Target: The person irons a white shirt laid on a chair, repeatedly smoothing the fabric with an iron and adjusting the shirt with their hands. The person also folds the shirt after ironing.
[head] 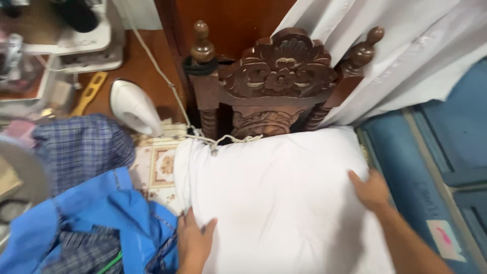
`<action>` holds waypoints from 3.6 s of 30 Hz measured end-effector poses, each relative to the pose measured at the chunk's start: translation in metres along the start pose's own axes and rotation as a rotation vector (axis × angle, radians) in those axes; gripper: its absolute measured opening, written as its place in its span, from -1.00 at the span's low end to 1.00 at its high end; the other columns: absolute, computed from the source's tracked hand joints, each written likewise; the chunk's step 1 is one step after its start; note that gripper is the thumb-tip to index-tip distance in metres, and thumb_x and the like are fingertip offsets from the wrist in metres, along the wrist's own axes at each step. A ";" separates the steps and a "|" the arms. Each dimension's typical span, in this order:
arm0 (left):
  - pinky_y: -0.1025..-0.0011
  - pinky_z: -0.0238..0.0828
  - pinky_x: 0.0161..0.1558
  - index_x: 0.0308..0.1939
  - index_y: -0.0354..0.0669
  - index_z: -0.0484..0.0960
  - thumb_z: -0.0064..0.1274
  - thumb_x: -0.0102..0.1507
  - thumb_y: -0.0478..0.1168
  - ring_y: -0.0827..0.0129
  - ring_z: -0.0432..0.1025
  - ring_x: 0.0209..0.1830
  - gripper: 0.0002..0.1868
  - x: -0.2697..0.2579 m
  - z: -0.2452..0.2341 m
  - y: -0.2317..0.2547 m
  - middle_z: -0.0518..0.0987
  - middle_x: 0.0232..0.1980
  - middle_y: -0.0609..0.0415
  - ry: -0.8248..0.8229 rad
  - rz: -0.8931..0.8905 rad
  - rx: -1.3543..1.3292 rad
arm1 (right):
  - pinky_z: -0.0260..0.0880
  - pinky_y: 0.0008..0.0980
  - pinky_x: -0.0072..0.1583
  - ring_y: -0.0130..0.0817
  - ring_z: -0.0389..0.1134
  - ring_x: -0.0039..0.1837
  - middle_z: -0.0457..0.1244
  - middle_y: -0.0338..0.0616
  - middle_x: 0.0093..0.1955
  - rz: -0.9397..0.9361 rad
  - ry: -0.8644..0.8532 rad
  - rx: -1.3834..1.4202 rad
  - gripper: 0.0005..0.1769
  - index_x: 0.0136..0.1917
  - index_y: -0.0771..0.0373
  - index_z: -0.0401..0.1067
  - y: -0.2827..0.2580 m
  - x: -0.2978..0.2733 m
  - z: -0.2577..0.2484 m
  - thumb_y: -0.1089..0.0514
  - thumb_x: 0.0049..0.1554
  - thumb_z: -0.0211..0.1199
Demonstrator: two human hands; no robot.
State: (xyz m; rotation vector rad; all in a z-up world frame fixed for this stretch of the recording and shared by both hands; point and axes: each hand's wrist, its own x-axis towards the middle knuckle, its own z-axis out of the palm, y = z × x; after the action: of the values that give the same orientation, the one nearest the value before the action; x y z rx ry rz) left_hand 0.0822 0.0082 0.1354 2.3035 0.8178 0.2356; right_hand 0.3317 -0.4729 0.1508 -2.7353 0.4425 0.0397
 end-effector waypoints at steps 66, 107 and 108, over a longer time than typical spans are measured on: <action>0.28 0.58 0.17 0.23 -0.36 0.54 0.45 0.06 -0.25 0.21 0.67 0.04 -0.31 0.060 -0.130 -0.027 0.77 0.07 -0.10 -0.968 -0.477 -0.301 | 0.33 -0.13 0.34 -0.11 0.38 0.24 0.38 0.12 0.23 0.028 -1.090 0.323 -0.44 0.23 0.42 0.55 -0.009 -0.036 -0.046 0.02 0.05 0.42; 0.06 0.44 0.09 -0.11 -0.24 0.73 0.26 0.18 0.10 -0.16 0.54 -0.01 -0.54 0.162 -0.039 0.065 0.66 -0.05 -0.28 -0.039 -0.281 0.234 | 0.37 -0.14 0.14 0.12 0.42 0.12 0.40 0.27 0.07 -0.207 -0.125 0.168 -0.54 0.13 0.40 0.56 -0.124 0.114 0.047 0.02 0.09 0.44; 0.05 0.44 0.07 -0.17 -0.24 0.75 0.27 0.18 0.08 -0.16 0.55 -0.05 -0.58 0.164 -0.042 0.061 0.66 -0.08 -0.28 -0.035 -0.259 0.269 | 0.37 -0.16 0.14 0.10 0.43 0.11 0.40 0.28 0.06 -0.202 -0.142 0.196 -0.54 0.13 0.41 0.55 -0.129 0.116 0.044 0.04 0.09 0.45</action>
State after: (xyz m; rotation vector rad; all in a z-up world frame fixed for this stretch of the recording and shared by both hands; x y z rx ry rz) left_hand 0.2260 0.0964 0.1985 2.4055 1.1782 -0.0323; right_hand 0.4830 -0.3773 0.1457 -2.5492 0.1221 0.1295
